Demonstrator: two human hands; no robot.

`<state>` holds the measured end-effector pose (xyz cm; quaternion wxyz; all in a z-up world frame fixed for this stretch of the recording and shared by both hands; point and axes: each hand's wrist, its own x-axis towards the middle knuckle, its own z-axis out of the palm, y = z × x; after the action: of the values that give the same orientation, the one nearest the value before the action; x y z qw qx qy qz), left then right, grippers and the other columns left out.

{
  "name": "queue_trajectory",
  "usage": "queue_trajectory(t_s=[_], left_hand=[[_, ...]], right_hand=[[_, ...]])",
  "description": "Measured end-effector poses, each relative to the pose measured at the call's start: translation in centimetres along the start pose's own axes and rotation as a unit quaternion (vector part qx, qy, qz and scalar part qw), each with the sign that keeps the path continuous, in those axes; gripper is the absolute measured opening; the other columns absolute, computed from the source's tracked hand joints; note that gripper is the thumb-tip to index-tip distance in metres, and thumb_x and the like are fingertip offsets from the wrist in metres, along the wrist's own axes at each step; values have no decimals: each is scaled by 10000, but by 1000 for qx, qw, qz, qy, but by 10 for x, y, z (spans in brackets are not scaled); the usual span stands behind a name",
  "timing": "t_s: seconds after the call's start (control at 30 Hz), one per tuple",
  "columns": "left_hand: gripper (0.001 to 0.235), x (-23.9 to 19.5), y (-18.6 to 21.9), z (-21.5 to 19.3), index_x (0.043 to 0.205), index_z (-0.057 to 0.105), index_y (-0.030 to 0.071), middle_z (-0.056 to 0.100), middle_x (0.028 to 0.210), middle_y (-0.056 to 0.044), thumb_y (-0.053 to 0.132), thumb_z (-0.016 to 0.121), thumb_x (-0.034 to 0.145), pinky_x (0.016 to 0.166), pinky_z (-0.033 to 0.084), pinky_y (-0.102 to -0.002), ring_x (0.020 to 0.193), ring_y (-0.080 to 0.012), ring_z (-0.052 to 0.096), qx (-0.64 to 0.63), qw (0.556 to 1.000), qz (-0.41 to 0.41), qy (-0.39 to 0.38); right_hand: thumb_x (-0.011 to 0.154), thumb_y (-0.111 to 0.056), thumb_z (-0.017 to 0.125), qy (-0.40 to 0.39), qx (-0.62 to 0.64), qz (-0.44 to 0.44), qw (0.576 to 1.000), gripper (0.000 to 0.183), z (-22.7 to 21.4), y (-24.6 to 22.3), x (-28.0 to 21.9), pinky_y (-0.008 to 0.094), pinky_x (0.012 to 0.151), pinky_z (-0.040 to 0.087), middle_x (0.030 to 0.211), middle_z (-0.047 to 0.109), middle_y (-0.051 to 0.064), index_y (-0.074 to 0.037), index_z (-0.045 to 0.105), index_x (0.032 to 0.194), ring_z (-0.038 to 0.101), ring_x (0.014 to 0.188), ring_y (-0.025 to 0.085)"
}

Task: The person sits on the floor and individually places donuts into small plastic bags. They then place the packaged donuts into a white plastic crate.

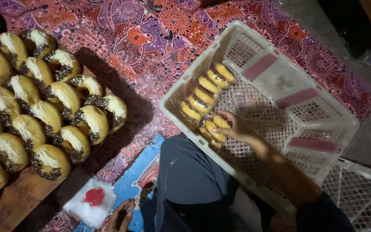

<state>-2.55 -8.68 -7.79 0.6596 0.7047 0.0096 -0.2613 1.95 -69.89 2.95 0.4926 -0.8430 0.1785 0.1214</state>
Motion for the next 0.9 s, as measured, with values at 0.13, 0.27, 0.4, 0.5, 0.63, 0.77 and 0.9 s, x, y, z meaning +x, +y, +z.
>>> queue_trajectory(t_s=[0.13,0.27,0.4,0.5,0.63,0.77,0.9], left_hand=[[511,8,7,3,1385,533,-31,695,1294,-228,8,669,894,1048,501,-402,1210,-258,668,56,997,49,23],[497,15,9,-1,1371,552,-32,726,1250,-203,31,690,898,1017,527,-374,1152,-231,702,63,990,127,18],[478,18,-9,6,1358,565,-26,756,1213,-179,21,681,897,991,540,-359,1091,-213,720,103,991,67,48],[535,12,-12,6,1372,567,-38,747,1200,-196,4,709,858,930,540,-342,1030,-217,703,78,995,39,42],[437,-15,8,-37,1320,608,-30,729,1210,-200,101,685,911,943,526,-363,1076,-255,688,174,976,-66,114],[376,-54,68,-105,1269,649,-22,712,1220,-204,199,662,964,957,512,-383,1123,-293,673,266,915,-44,300],[339,-24,73,-146,1124,727,54,716,1170,-189,342,657,959,1000,500,-453,1144,-375,638,428,870,-58,237]], right_hand=[[828,-413,802,-47,16,-32,998,726,-46,-14,-24,395,1056,450,1337,606,186,-16,544,1379,577,1237,273],[867,-373,783,77,28,-74,994,575,-119,-8,17,358,995,483,1232,669,154,-26,614,1293,624,1133,227],[906,-334,763,188,5,-130,973,430,-139,22,140,321,934,516,1128,731,122,-37,683,1206,670,1029,180],[1034,-348,657,193,-36,-130,972,359,-121,32,202,370,952,504,1145,741,153,-32,727,1191,682,1067,213],[1135,-283,575,306,-115,-151,933,328,-103,-11,160,469,1006,482,1142,683,243,28,676,1158,638,1098,391],[930,-212,679,64,-10,-213,975,348,-18,-102,59,394,915,532,1134,675,118,-36,645,1229,669,1023,284],[834,-354,787,-391,-156,-369,828,319,173,-197,-9,432,813,524,961,759,84,-133,809,1063,670,924,284]])
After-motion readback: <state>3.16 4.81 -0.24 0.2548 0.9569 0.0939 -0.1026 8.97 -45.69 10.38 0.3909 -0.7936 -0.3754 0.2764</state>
